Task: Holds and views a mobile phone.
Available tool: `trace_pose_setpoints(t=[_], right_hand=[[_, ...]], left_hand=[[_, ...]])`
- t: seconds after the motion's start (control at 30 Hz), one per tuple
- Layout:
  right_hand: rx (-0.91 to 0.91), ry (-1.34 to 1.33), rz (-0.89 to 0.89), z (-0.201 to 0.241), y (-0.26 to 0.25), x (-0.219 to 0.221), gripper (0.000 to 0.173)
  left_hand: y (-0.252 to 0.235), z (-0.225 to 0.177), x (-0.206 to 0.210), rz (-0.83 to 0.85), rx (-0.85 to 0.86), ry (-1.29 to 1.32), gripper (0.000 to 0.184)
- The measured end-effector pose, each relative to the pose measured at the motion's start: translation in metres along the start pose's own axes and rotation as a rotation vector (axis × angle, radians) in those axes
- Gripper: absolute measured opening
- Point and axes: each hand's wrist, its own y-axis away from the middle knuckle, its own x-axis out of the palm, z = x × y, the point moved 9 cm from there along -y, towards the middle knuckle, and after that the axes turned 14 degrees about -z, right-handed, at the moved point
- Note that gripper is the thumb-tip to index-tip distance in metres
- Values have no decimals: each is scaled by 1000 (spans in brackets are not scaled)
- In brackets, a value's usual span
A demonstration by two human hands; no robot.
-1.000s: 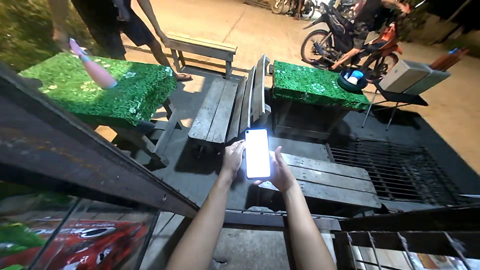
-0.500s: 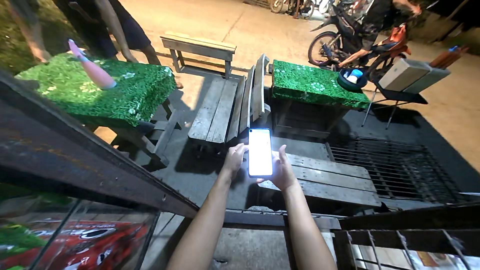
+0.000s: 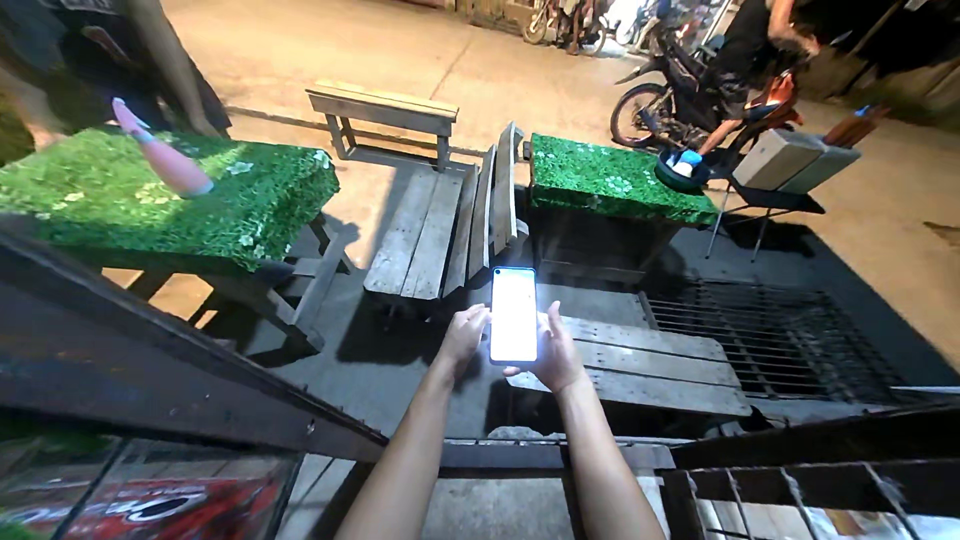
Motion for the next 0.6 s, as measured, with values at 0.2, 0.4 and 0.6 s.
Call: trace_pose_setpoints(t=[0.2,0.4,0.6], right_hand=[[10,-24,9,-1,0,0,78],[15,-33,-3,-1,-1,-1,69],[37,-27,-74,-3,0,-5,66]], left_hand=[[1,-2,-1,-7,-9,-2,36],[-1,2,1,7,-10,0,36],[0,3,0,11,-23,-11,37]])
